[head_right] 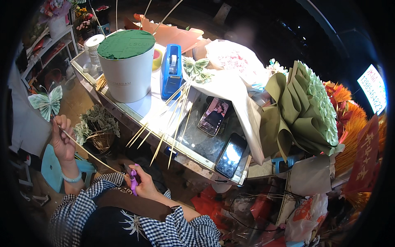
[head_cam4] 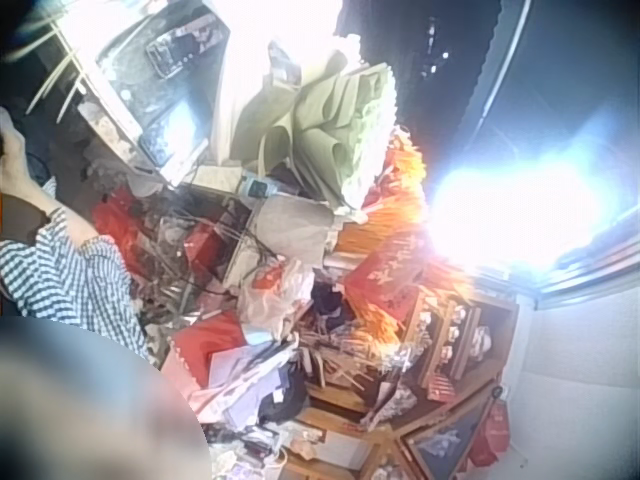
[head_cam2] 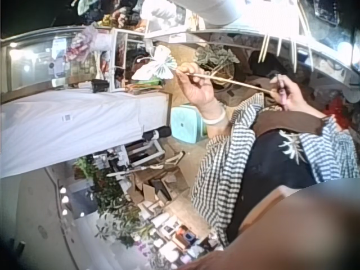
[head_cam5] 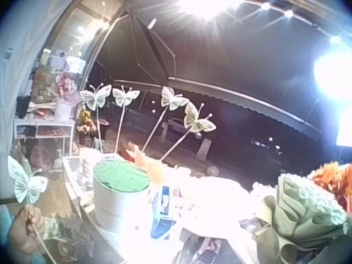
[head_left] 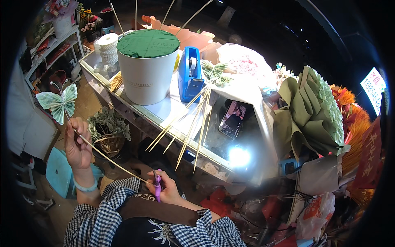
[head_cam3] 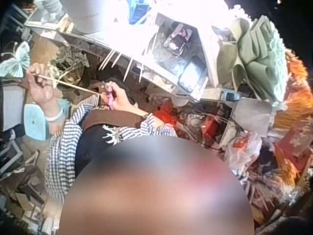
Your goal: The person assembles paper butterfly decorations by attaching folded paper wings to thin sticks. They use scissors to trim the sticks and place the finished butterflies into a white container with green floral foam. The process is repeated multiple times throughout the clip.
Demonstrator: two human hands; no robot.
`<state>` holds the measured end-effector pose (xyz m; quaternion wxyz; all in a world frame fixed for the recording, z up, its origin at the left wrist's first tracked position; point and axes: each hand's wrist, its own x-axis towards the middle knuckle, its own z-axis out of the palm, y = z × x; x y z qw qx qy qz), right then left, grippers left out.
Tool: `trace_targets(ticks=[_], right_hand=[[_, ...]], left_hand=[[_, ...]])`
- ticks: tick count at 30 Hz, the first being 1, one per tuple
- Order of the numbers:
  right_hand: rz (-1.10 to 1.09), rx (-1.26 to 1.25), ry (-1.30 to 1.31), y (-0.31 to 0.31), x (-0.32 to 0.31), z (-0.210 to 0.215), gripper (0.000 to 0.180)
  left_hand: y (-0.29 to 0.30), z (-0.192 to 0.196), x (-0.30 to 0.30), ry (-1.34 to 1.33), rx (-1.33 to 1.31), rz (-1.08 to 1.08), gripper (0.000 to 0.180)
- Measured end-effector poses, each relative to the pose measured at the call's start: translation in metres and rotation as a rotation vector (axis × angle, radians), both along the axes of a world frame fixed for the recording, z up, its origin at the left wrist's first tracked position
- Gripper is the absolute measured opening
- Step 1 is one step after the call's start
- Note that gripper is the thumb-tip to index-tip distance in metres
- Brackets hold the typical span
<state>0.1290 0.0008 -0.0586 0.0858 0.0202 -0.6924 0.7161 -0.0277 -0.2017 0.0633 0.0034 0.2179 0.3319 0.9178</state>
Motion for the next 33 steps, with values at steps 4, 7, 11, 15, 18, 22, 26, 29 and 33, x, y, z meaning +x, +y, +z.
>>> trace_targets(ticks=[4,7,11,15,18,22,26,29,33], right_hand=[[0.012,-0.016,-0.001,0.0,0.0,0.0,0.038],[0.007,-0.02,0.01,0.0,0.0,0.0,0.038],[-0.004,-0.01,-0.012,-0.001,0.0,0.0,0.039],[-0.025,0.003,0.036,-0.002,-0.001,0.0,0.04],[-0.032,0.028,0.06,-0.002,-0.002,0.0,0.04],[-0.012,0.007,-0.022,-0.002,0.0,0.0,0.039],[-0.015,0.0,-0.012,-0.002,0.0,0.001,0.039],[-0.056,0.018,0.055,-0.004,0.0,0.001,0.037],[-0.098,0.083,0.113,0.001,0.0,0.004,0.038]], left_hand=[[0.001,-0.001,-0.001,-0.02,-0.004,0.034,0.019],[0.002,-0.001,-0.001,-0.044,0.033,0.03,0.018],[0.002,-0.001,0.0,-0.072,0.089,0.037,0.016],[0.002,0.0,-0.001,-0.055,0.104,-0.019,0.016],[0.002,-0.001,-0.002,-0.07,0.102,-0.016,0.016],[0.0,-0.003,-0.002,-0.073,0.087,0.014,0.017],[-0.004,-0.006,-0.004,-0.074,0.087,0.041,0.02],[-0.008,-0.009,-0.004,-0.061,0.028,0.061,0.021],[-0.003,-0.012,-0.005,-0.053,-0.175,0.296,0.028]])
